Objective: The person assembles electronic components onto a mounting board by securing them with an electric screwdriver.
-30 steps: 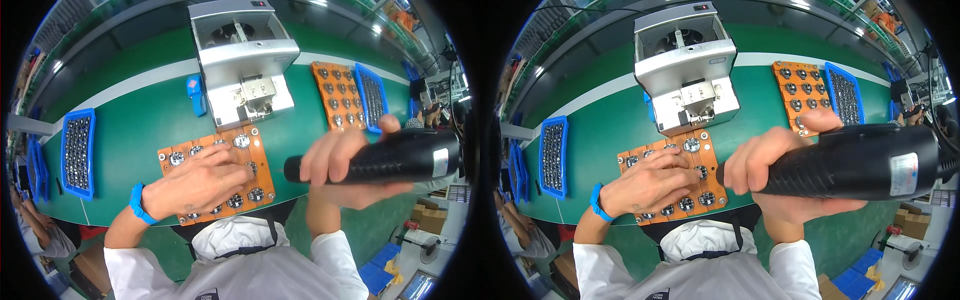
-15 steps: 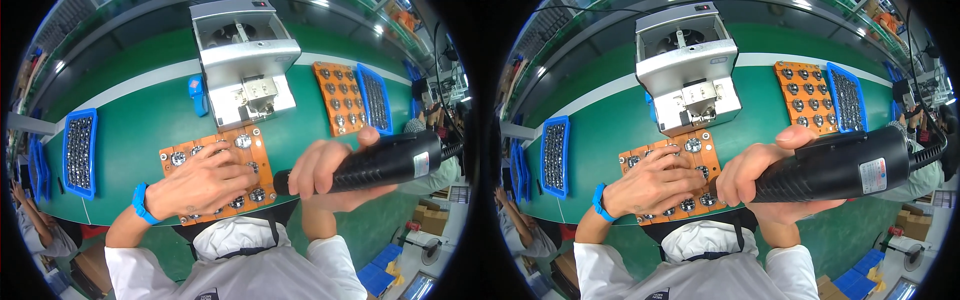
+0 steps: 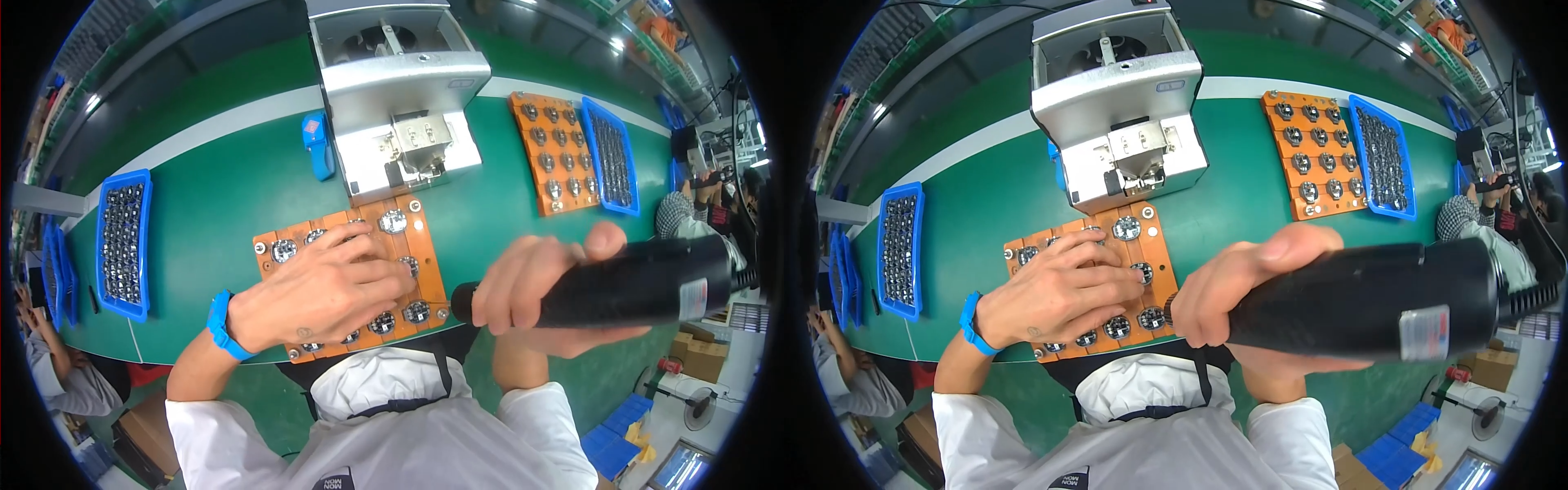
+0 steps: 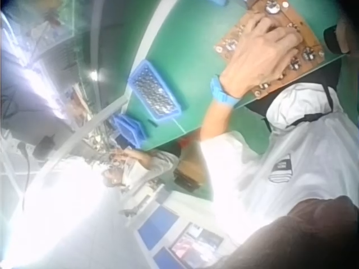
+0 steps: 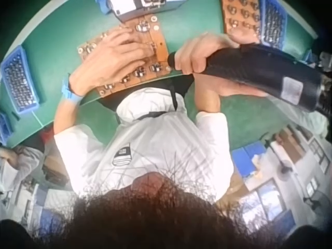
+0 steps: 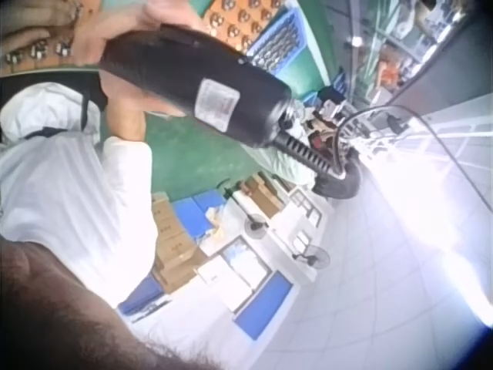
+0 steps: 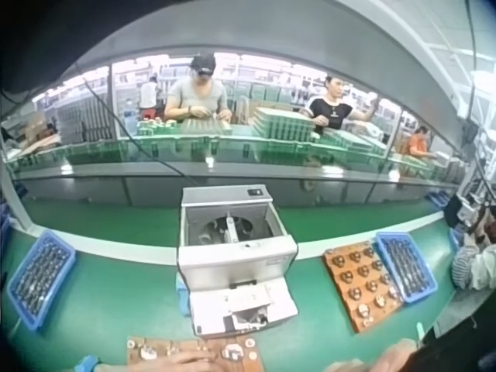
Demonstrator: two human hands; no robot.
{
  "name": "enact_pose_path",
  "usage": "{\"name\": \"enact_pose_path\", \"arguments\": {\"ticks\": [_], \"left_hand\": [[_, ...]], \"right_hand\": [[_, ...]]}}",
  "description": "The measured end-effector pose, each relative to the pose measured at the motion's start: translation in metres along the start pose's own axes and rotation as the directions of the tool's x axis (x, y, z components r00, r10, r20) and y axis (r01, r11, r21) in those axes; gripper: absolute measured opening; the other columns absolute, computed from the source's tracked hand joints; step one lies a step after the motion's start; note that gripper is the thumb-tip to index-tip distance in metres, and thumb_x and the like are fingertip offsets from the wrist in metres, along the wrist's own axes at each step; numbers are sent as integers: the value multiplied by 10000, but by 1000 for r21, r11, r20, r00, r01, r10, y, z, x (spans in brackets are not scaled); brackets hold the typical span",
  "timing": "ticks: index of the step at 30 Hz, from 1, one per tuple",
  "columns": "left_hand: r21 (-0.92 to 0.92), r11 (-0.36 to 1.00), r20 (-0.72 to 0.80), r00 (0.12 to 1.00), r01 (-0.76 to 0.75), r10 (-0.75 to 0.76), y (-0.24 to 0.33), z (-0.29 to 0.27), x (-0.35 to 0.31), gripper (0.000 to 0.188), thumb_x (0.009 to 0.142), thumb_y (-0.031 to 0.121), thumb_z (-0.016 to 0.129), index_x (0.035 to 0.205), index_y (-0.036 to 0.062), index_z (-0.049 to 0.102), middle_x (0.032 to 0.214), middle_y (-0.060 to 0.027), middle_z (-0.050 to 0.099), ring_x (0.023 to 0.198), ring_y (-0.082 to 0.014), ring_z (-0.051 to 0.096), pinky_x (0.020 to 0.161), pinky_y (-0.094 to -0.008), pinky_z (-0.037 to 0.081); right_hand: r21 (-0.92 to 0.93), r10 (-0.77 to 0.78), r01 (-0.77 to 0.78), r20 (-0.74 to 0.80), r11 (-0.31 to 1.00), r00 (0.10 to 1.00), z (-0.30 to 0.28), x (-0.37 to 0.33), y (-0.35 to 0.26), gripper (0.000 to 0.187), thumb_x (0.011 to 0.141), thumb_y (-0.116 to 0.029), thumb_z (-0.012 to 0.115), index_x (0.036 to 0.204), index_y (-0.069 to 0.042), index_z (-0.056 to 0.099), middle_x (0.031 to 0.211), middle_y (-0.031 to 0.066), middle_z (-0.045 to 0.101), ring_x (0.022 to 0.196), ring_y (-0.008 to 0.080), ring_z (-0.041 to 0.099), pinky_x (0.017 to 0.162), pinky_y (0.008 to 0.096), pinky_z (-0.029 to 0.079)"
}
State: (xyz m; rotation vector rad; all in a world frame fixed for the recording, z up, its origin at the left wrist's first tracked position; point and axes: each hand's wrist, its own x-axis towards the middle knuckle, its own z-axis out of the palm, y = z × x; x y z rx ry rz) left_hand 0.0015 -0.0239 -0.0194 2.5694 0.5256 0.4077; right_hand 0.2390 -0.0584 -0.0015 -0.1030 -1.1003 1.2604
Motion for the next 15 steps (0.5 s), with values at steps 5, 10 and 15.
{"name": "enact_pose_path", "arguments": {"ticks": [5,10,15], "left_hand": [[9,1000,88,996,-11,10,10,-13,0,281,861,333,696,1057,131,695,1258,-77,620,1161,-280,551,1101,-524,350],[17,999,133,991,-28,26,15,-15,-1,348,862,459,667,975,132,705,1295,-122,586,1220,-334,515,1116,-581,308],[21,999,131,991,-33,30,14,-12,-2,350,860,468,664,971,140,706,1292,-137,582,1221,-343,515,1122,-591,296]], "right_hand": [[-106,95,-96,-12,990,995,1,-8,3,759,878,-720,498,1283,-87,393,594,132,529,437,249,534,401,399,492],[-112,105,-115,-91,987,990,5,-9,6,781,866,-735,502,1267,-73,400,574,130,525,420,255,516,396,402,484],[-149,118,-126,-61,981,991,1,-10,10,808,864,-747,489,1283,-61,396,579,123,532,422,243,520,402,384,489]]}}
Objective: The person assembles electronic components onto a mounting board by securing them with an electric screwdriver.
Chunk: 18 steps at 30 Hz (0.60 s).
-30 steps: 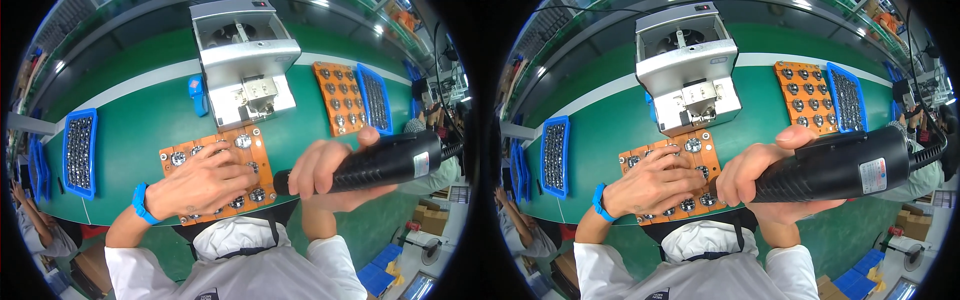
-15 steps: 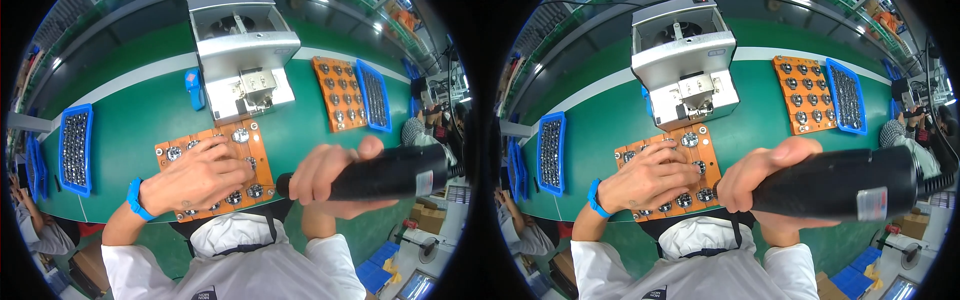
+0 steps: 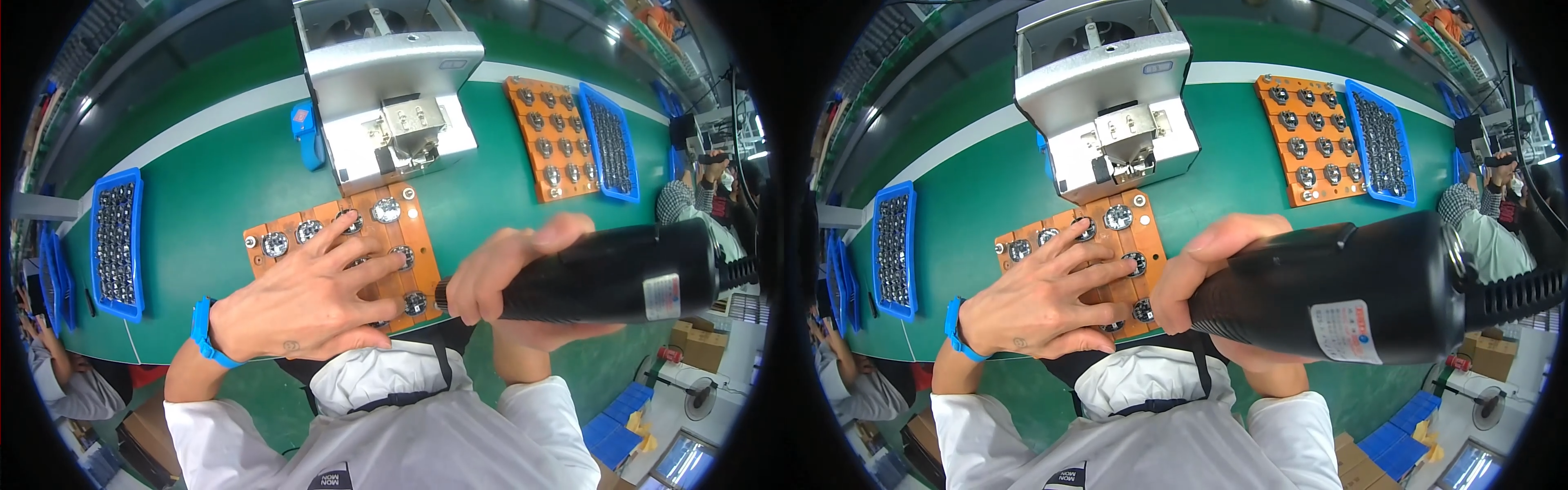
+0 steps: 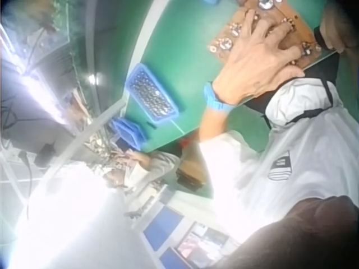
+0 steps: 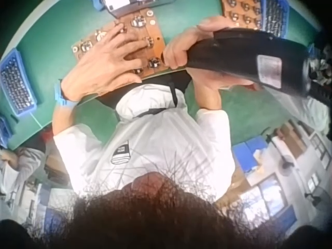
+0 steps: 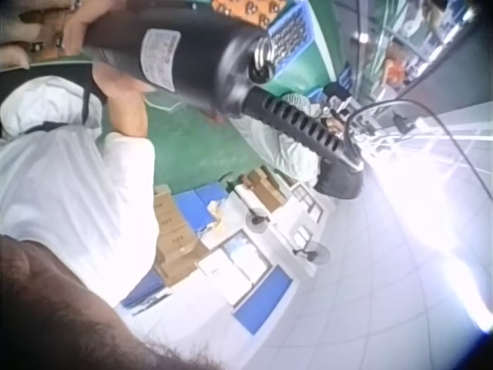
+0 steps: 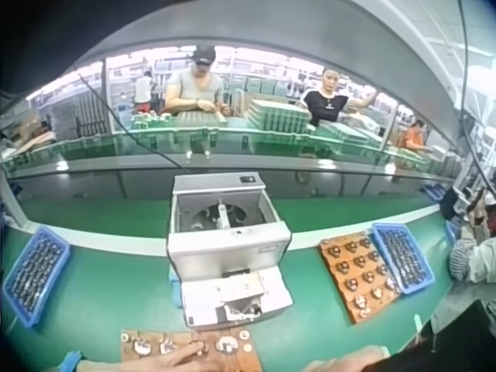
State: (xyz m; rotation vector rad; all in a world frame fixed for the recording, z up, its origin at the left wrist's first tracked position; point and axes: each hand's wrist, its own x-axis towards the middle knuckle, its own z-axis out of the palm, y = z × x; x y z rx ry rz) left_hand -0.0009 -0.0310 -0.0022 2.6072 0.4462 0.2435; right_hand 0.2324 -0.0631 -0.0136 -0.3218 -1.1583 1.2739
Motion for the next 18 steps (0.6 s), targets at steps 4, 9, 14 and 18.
{"name": "enact_pose_path", "arguments": {"ticks": [4,9,14,18], "left_hand": [[-14,1000,-2,1000,-4,4,-1,2,-1,347,862,472,661,951,141,714,1284,-147,585,1218,-353,519,1127,-596,286],[-16,1000,-9,1000,1,-1,-1,2,-1,348,860,477,660,939,145,722,1282,-144,587,1219,-352,519,1131,-598,280],[-4,1000,-2,1000,-3,3,-1,2,0,346,860,482,656,959,159,729,1287,-143,582,1227,-347,513,1134,-599,275],[12,1000,7,1000,-3,3,-1,4,0,350,867,490,641,1000,181,737,1290,-138,574,1224,-340,512,1130,-604,277]], "right_hand": [[-12,29,-29,9,1000,1000,-4,-1,5,809,864,-750,483,1286,-65,397,583,123,535,425,240,522,406,383,492],[12,0,0,2,1000,1000,0,1,5,805,869,-746,482,1280,-59,400,585,124,536,426,237,521,410,384,493],[46,-1,1,14,999,1000,1,0,6,807,871,-741,485,1277,-48,400,590,129,540,424,237,519,413,390,496],[11,26,-26,28,1000,999,-1,-2,6,762,887,-701,509,1255,-39,423,612,151,554,449,249,535,437,397,504]]}}
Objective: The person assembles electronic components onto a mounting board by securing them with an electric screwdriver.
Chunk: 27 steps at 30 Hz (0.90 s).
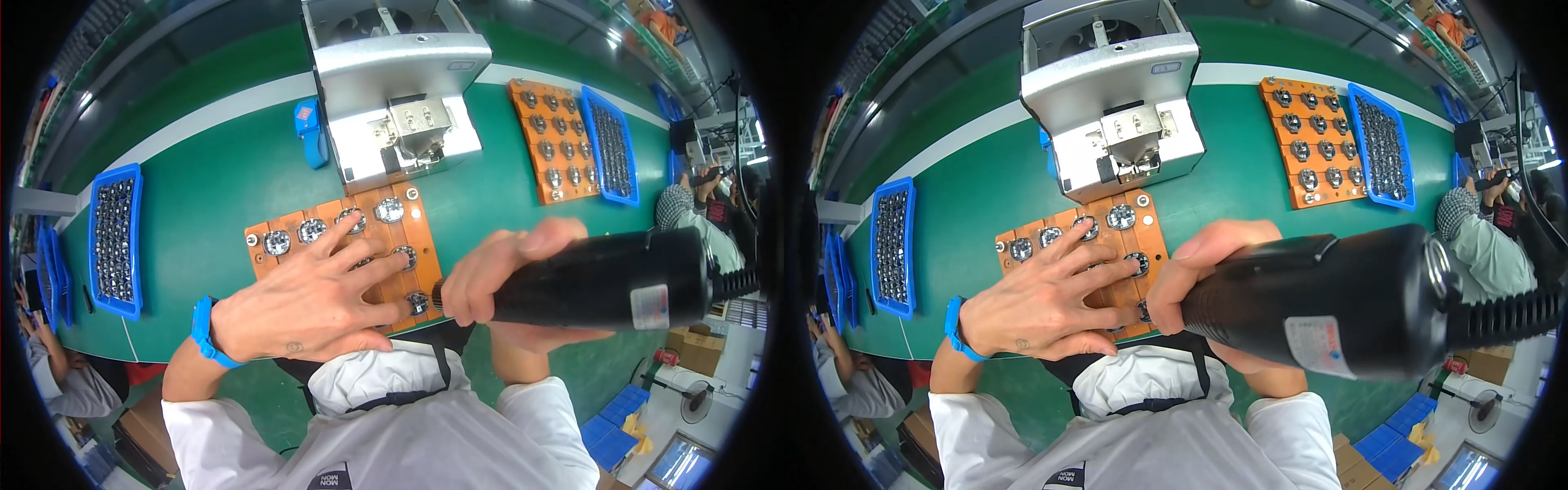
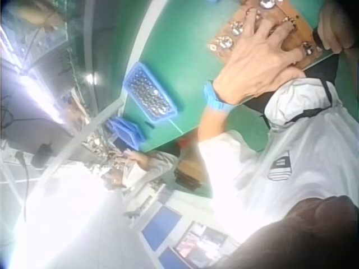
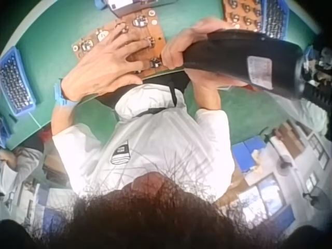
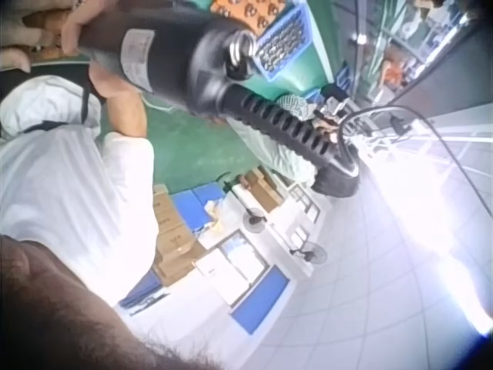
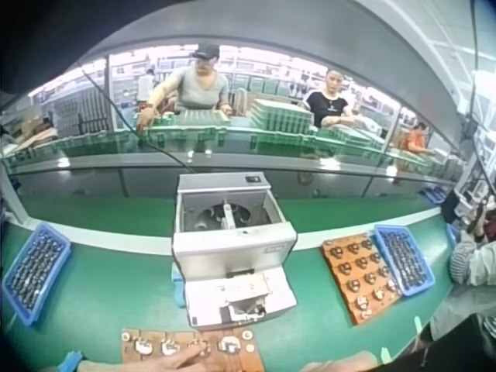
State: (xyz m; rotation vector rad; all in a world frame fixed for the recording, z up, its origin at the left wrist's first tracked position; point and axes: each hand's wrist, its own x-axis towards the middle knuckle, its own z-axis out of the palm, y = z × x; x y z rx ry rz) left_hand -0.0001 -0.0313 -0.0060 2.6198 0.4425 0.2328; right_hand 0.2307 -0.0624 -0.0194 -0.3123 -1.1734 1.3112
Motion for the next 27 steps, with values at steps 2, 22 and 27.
{"name": "enact_pose_path", "arguments": {"ticks": [2,22,27], "left_hand": [[11,1000,0,1000,-1,1,0,0,0,355,870,495,634,1012,187,738,1291,-135,570,1221,-337,513,1129,-605,277],[102,995,-50,999,-6,12,10,3,1,392,859,509,627,1044,177,723,1234,-124,576,1203,-319,509,1107,-592,311],[182,983,-10,1000,19,-17,21,7,3,409,827,490,659,1064,157,674,1228,-120,571,1196,-306,518,1110,-600,304]], "right_hand": [[-39,34,-34,4,999,999,4,2,-7,588,870,-531,537,1179,-38,446,628,141,574,475,236,547,465,376,499],[64,-142,138,62,988,988,12,25,-27,809,969,-583,447,1512,-64,145,796,142,557,611,255,579,536,388,529],[228,-370,318,241,920,897,-8,104,-16,849,962,-647,397,1529,-53,181,966,127,533,834,234,577,601,411,547]]}}
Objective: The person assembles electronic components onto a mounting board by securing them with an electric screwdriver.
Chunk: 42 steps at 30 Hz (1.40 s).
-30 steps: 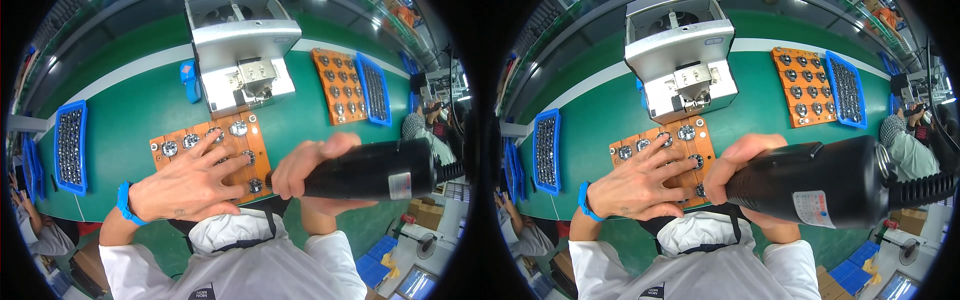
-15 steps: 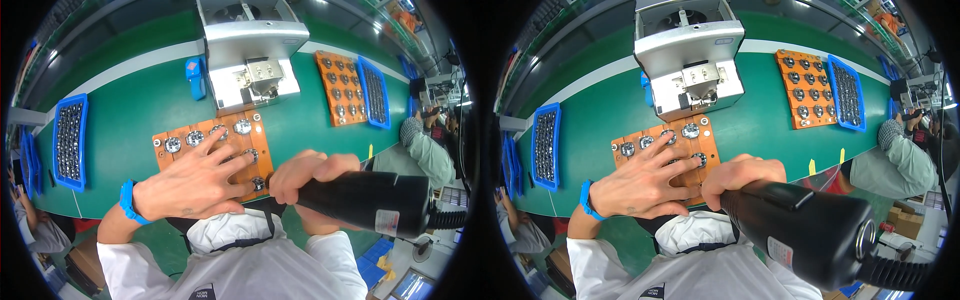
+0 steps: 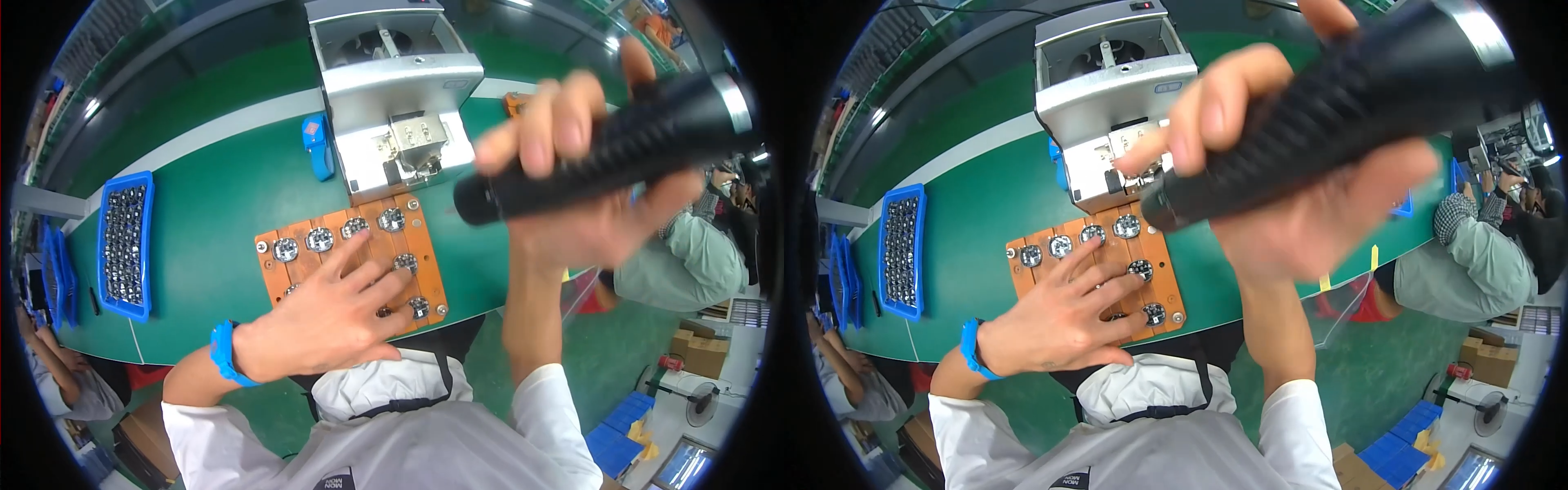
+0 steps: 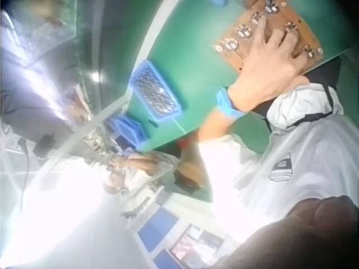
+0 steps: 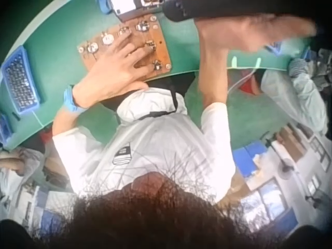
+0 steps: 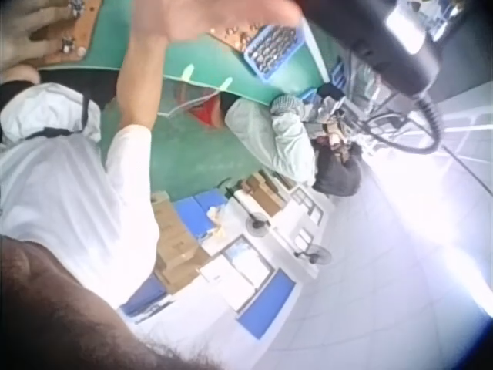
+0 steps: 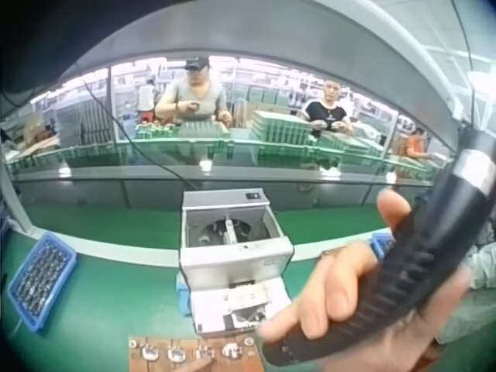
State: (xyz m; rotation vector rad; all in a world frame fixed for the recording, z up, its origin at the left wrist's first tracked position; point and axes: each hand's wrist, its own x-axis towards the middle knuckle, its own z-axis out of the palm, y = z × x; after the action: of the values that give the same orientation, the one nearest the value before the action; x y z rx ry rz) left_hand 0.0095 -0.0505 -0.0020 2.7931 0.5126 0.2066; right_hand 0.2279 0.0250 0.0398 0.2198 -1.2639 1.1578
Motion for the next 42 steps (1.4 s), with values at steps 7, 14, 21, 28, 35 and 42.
{"name": "enact_pose_path", "arguments": {"ticks": [7,14,21,28,35,42], "left_hand": [[261,963,-143,989,64,-27,18,33,-4,360,738,308,751,1007,133,588,1260,-104,574,1160,-282,554,1080,-609,344],[260,962,-194,981,79,-29,16,32,-2,331,739,305,758,975,136,598,1208,-60,606,1131,-253,569,1063,-592,372],[203,976,-213,976,81,-37,16,35,2,334,738,305,769,965,133,593,1208,-61,601,1147,-254,557,1061,-567,384],[105,993,-228,973,57,-32,16,34,1,352,753,329,748,989,105,613,1222,-89,589,1190,-279,537,1096,-584,345],[-52,997,-199,978,49,-58,5,26,0,401,740,334,755,1044,90,660,1263,-118,564,1258,-315,485,1139,-589,281],[-86,995,-189,979,60,-75,4,27,-1,382,731,333,768,1018,94,689,1261,-114,566,1252,-325,485,1131,-566,304]], "right_hand": [[-574,151,-243,-204,782,967,-6,9,18,1126,646,-988,51,710,8,572,663,81,608,542,153,585,514,270,481],[-501,61,-199,-277,842,959,10,5,26,1115,775,-867,396,1344,90,349,642,79,586,493,103,541,447,235,422],[-610,179,-357,-335,707,925,17,6,22,1149,687,-935,393,1371,-15,319,631,110,565,466,185,551,466,290,480],[-435,310,-435,-329,788,892,17,-8,11,1097,741,-875,459,1394,-10,288,677,136,586,513,208,576,496,314,495],[-390,504,-587,-303,709,809,52,-51,-37,900,827,-647,505,1459,-76,216,734,171,565,550,242,551,535,380,487],[-188,394,-403,-82,896,915,41,-99,-39,697,834,-53,733,1398,-70,324,863,216,630,676,213,614,600,296,478]]}}
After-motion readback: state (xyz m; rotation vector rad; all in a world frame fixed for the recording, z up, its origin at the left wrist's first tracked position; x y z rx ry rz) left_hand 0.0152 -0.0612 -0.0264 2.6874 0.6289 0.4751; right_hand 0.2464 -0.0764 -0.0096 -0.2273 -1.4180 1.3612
